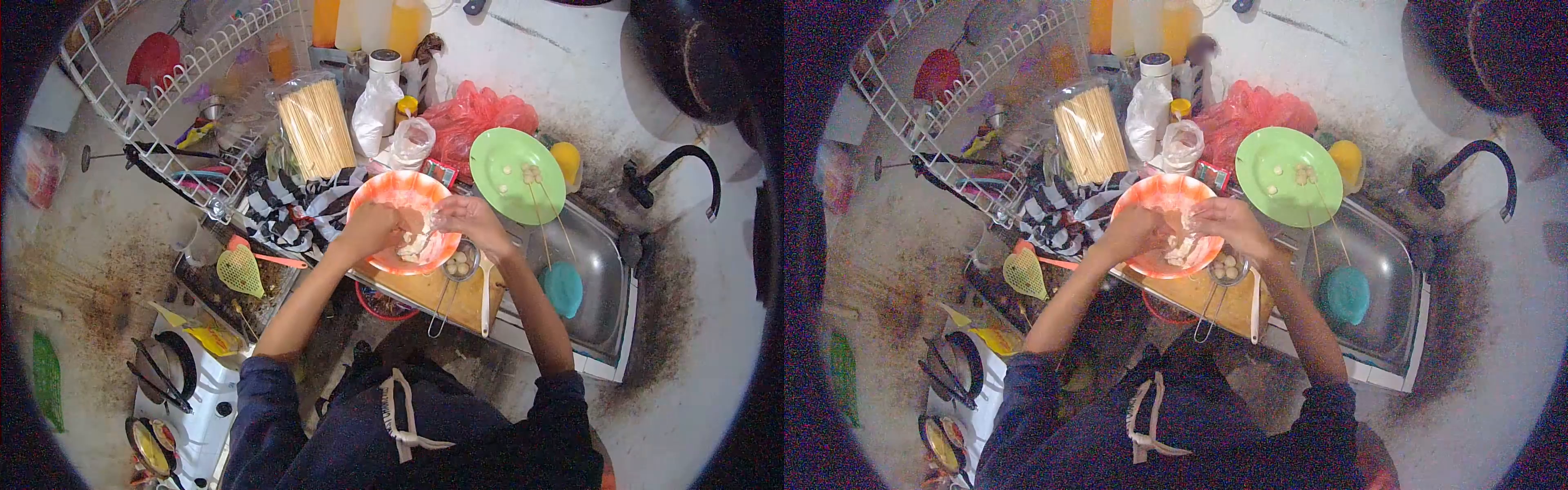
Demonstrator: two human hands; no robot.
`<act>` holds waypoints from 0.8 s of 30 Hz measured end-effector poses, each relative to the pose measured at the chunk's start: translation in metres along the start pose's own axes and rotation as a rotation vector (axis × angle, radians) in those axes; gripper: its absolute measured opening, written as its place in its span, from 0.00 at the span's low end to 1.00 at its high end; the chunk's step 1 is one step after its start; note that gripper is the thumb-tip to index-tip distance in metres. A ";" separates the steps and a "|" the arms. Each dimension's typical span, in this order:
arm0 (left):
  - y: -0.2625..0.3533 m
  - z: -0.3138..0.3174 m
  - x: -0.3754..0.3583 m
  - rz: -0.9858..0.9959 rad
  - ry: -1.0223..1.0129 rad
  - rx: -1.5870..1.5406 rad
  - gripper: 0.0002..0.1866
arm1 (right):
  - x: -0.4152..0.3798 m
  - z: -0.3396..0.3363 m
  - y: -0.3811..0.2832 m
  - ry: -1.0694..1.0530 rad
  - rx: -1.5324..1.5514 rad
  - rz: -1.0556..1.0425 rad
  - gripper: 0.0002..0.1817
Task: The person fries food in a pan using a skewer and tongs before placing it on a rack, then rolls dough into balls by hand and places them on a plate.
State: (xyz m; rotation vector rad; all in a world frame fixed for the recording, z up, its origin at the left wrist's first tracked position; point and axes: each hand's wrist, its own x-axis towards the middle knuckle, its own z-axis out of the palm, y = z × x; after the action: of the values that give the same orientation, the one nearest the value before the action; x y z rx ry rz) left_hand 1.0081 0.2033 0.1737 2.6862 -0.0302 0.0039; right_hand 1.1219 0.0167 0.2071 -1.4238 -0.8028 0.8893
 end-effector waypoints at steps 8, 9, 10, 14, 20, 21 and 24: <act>0.005 -0.011 -0.008 0.169 0.167 -0.085 0.15 | -0.005 0.015 -0.014 0.043 0.026 0.023 0.13; 0.007 -0.008 -0.005 0.169 0.168 -0.083 0.15 | -0.005 0.018 -0.016 0.042 0.047 -0.004 0.12; 0.011 0.000 0.002 0.120 0.308 -0.597 0.17 | -0.003 0.020 -0.013 0.041 0.048 -0.006 0.12; 0.058 0.002 0.005 0.247 0.349 -2.142 0.25 | -0.004 0.043 -0.018 0.092 -0.297 -0.155 0.15; 0.079 -0.008 0.009 0.076 0.931 -2.416 0.22 | -0.022 0.069 -0.027 0.288 -1.143 -0.701 0.19; 0.076 -0.008 0.010 0.042 0.969 -2.467 0.21 | -0.026 0.071 -0.030 0.238 -1.187 -0.657 0.19; 0.080 -0.010 0.006 -0.050 1.012 -2.474 0.20 | -0.028 0.070 -0.024 0.246 -1.137 -0.701 0.18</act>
State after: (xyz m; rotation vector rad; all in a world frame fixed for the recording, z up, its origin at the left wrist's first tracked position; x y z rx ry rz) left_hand 1.0124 0.1358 0.2175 0.0459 0.1987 0.7056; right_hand 1.0480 0.0261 0.2337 -1.9137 -1.5918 -0.3892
